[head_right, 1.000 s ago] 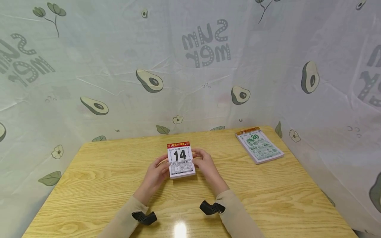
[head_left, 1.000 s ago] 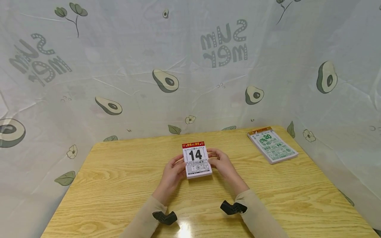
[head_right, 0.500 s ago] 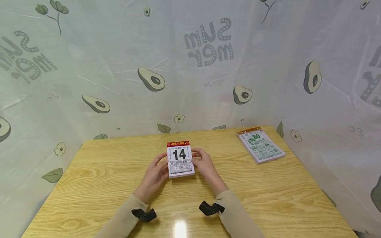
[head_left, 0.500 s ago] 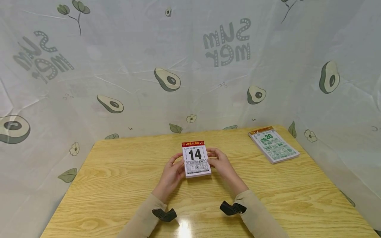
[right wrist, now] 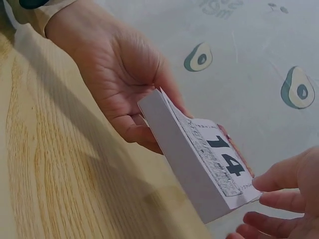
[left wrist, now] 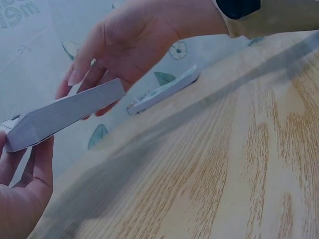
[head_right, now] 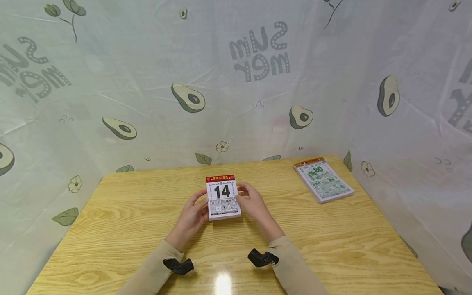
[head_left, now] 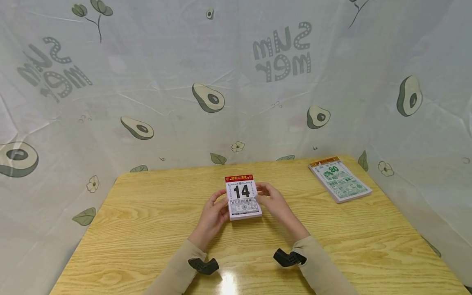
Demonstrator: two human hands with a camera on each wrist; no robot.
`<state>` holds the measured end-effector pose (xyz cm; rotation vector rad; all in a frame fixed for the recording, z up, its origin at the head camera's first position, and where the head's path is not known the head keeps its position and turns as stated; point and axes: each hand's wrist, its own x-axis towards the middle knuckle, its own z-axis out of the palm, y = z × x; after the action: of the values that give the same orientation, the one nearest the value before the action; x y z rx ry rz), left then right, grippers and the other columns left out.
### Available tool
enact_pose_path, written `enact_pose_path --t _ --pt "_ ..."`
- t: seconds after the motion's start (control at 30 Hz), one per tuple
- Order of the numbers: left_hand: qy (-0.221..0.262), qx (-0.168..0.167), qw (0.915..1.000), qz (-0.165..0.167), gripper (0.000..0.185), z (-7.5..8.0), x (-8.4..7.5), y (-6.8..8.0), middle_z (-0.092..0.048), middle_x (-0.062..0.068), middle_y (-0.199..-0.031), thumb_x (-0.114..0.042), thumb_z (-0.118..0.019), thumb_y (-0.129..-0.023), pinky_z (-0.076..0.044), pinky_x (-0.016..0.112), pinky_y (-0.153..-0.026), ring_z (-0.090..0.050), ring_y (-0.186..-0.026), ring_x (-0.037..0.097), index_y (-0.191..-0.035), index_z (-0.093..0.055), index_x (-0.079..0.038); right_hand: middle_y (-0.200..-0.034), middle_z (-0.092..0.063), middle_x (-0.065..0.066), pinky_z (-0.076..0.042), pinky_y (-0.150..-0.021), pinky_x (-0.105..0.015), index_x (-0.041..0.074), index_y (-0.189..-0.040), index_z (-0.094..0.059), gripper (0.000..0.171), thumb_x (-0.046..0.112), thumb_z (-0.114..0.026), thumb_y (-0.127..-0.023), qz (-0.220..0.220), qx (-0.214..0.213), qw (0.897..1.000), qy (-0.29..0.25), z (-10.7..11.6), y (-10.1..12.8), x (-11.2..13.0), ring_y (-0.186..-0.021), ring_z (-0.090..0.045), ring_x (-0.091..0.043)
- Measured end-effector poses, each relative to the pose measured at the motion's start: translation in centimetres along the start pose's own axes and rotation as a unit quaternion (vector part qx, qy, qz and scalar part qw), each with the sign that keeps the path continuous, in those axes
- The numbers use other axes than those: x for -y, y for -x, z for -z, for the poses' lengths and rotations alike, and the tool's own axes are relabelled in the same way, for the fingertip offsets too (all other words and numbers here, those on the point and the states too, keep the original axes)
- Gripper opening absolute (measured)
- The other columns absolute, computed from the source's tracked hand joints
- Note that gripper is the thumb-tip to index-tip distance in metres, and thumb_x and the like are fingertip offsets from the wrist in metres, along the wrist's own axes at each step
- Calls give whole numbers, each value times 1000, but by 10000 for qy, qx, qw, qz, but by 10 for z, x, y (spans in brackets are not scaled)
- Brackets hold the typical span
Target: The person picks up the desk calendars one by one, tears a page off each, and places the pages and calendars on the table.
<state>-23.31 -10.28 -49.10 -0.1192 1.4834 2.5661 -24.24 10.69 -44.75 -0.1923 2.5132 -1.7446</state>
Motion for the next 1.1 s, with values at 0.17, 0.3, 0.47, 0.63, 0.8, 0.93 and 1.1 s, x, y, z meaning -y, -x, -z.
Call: enact_pose_path --t 0.17,0.3,0.47,0.63,0.8,0.93,1.1 --pt "-28 -45 10000 15 31 -1 0 0 -71 -3 -99 -4 -50 -99 -53 28 -69 -66 -81 11 -128 -47 -11 -144 -46 -21 -41 -106 -53 3 -141 -46 50 12 -60 -94 511 -195 9962 683 1 4 4 -133 -44 -38" --pt "4 -46 10000 2 29 -1 1 0 -71 -3 -100 -5 -51 -99 -53 27 -69 -66 -81 11 -127 -48 -12 -145 -46 -19 -40 -106 -55 6 -140 -48 50 16 -63 -94 1021 -293 9877 1148 -1 9 10 -131 -45 -38" --pt "88 -43 9999 28 29 0 1 0 -70 -1 -102 -6 -52 -99 -53 27 -69 -65 -82 11 -127 -49 -13 -139 -51 -19 -37 -109 -56 5 -134 -54 48 17 -69 -91 2069 -316 9646 1602 -7 14 14 -132 -46 -37" --pt "-7 -35 10000 8 31 -1 0 2 -68 -1 -107 -7 -50 -100 -54 28 -72 -66 -85 11 -130 -46 -12 -135 -55 -17 -43 -105 -51 4 -129 -59 48 17 -75 -86 2984 -104 9328 2017 -13 18 15 -128 -49 -35" --pt "-48 14 10000 30 33 -1 -1 2 -66 0 -110 -9 -51 -100 -54 27 -73 -66 -86 11 -132 -43 -12 -129 -57 -14 -46 -102 -46 5 -122 -63 45 16 -79 -81 3460 199 9059 2433 -18 19 14 -123 -52 -31" --pt "43 80 9999 66 33 -1 -2 2 -67 -1 -108 -10 -51 -100 -54 26 -73 -66 -85 11 -132 -42 -12 -127 -59 -11 -47 -102 -43 7 -119 -65 44 15 -80 -79 3553 373 8987 2543 -20 21 14 -121 -53 -28" --pt "80 58 9999 104 34 -1 -3 3 -67 -1 -108 -10 -51 -100 -54 26 -73 -66 -85 10 -133 -42 -13 -126 -59 -9 -47 -102 -39 8 -119 -65 42 14 -79 -80 3480 468 8973 2677 -22 21 12 -121 -54 -24"
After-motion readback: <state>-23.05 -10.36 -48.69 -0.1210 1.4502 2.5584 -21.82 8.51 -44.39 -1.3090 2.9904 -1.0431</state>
